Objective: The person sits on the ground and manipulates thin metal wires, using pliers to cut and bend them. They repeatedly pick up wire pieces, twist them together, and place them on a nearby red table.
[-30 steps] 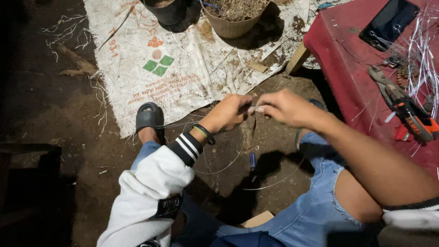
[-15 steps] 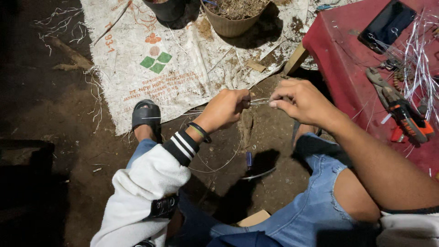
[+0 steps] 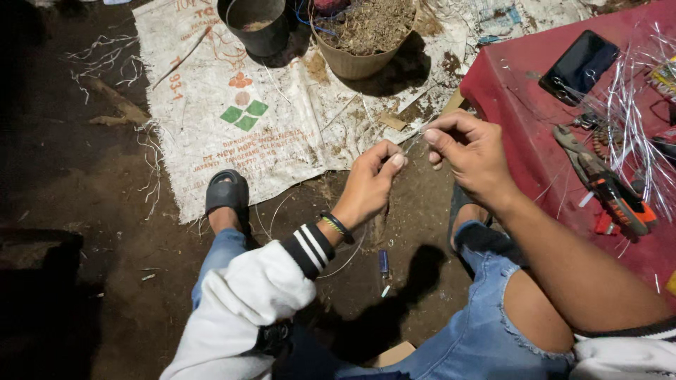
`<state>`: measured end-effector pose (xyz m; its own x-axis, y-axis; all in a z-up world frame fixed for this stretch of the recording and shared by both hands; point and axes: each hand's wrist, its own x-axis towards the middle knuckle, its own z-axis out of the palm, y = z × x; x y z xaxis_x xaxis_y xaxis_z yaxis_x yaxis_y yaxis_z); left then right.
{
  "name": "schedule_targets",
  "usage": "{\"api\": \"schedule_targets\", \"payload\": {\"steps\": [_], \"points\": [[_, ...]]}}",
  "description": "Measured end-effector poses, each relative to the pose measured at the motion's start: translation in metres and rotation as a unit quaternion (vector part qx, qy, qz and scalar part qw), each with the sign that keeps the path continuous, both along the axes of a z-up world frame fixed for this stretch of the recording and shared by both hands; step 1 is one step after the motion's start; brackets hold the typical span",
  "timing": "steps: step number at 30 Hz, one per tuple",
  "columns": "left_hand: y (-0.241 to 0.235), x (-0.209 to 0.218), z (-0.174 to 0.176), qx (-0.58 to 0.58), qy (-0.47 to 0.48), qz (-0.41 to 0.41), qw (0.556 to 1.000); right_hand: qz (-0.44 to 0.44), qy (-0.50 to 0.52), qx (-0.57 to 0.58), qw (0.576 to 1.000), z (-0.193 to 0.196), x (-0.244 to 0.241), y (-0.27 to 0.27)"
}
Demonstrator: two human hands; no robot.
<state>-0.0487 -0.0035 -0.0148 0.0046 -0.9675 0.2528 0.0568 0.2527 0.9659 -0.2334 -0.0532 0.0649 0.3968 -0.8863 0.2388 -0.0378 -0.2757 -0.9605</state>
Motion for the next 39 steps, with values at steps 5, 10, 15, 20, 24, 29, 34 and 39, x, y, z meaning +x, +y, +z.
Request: {"api": "schedule_targets", "payload": {"steps": [5,10,15,20,24,29,34,39], "points": [[-0.001,-0.013,0.015,0.034,0.136,-0.025,0.99,0.001,-0.075,0.003,0.997,-0.001,0.009,-0.002],[0.006,-0.014,0.033,0.072,0.14,-0.02,0.987,0.008,-0.123,0.01,0.992,0.0,0.015,0.001],[0.009,-0.008,0.036,0.089,0.178,-0.059,0.978,-0.003,-0.133,-0.001,0.991,0.0,0.015,0.002],[0.001,-0.004,0.022,0.064,0.247,-0.078,0.964,-0.022,-0.129,0.009,0.991,-0.009,0.023,-0.002],[-0.018,0.001,0.01,0.03,0.346,-0.033,0.937,0.07,-0.171,0.223,0.957,-0.031,0.046,0.001],[-0.042,0.034,0.004,0.049,0.397,0.104,0.911,0.148,-0.115,0.276,0.943,-0.059,0.071,0.017],[-0.071,0.097,-0.001,0.028,0.445,0.23,0.865,0.164,0.018,0.205,0.965,-0.06,0.081,0.019],[-0.084,0.19,-0.021,-0.03,0.494,0.257,0.83,0.2,0.058,0.186,0.96,-0.056,0.075,0.025]]}}
